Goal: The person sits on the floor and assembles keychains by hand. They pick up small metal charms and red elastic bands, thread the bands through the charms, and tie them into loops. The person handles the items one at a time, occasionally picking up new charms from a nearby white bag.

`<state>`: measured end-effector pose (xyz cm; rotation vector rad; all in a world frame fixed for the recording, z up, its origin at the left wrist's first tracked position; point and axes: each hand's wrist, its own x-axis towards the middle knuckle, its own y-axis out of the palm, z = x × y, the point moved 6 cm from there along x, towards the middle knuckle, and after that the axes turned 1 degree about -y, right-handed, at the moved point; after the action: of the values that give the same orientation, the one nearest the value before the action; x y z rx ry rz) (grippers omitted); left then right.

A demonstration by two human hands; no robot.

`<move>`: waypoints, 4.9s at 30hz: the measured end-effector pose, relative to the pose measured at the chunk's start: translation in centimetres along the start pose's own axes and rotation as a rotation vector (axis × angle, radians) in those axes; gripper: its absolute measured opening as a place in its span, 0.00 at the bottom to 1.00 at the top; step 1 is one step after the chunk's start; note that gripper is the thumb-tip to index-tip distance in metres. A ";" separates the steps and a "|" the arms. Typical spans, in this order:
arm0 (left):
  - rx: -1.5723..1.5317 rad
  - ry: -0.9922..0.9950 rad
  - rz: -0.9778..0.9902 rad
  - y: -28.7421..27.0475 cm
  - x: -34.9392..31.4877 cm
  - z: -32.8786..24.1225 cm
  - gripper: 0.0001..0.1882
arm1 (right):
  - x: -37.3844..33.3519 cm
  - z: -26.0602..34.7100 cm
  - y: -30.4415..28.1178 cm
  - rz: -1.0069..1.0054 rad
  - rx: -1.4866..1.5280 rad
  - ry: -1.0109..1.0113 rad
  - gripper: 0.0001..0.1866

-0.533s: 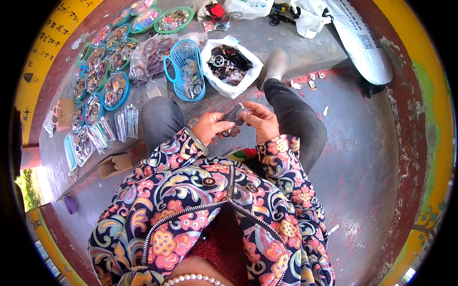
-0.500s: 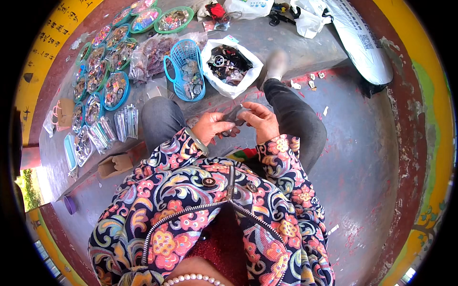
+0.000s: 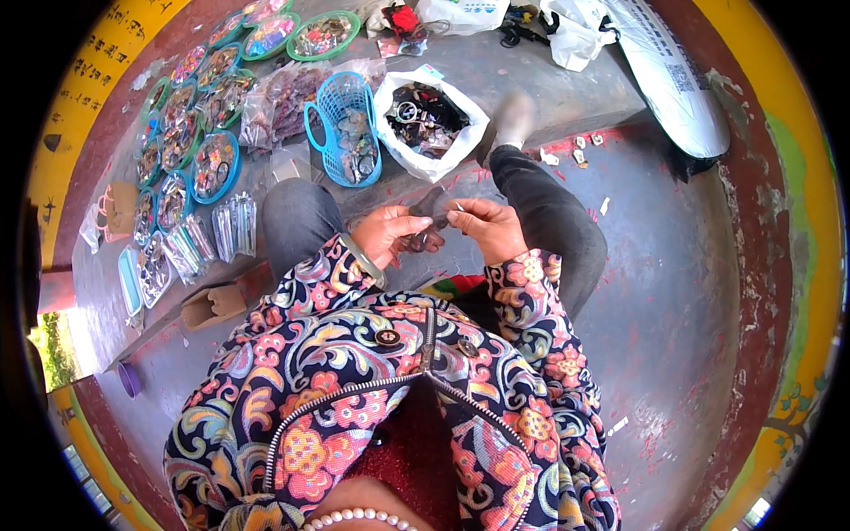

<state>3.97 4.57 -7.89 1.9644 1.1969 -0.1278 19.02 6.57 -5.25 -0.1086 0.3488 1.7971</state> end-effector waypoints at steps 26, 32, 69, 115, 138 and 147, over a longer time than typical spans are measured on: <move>-0.266 -0.122 0.179 1.7 -1.1 0.0 0.13 | -1.2 2.3 1.4 0.010 0.024 -0.282 0.05; -0.245 -0.065 0.139 1.6 -1.2 -0.5 0.14 | -0.9 1.9 2.3 0.175 0.141 -0.178 0.09; 0.254 0.310 -0.105 1.3 -1.4 -2.3 0.13 | -0.3 0.9 1.4 -0.050 0.034 -0.107 0.09; 0.302 0.157 0.062 0.9 0.1 0.4 0.17 | -0.3 -1.0 0.1 -0.140 0.175 0.102 0.08; -0.182 0.080 -0.097 0.1 -1.8 -3.2 0.08 | -1.9 4.3 1.4 -0.247 -0.461 -0.455 0.12; -0.083 0.099 0.057 1.4 -0.8 -1.0 0.11 | -0.4 -1.5 1.2 -0.115 0.259 -0.032 0.09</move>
<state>4.31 4.38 -5.97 1.9485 1.1893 0.0486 17.85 5.50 -6.34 0.0811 0.5382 1.6238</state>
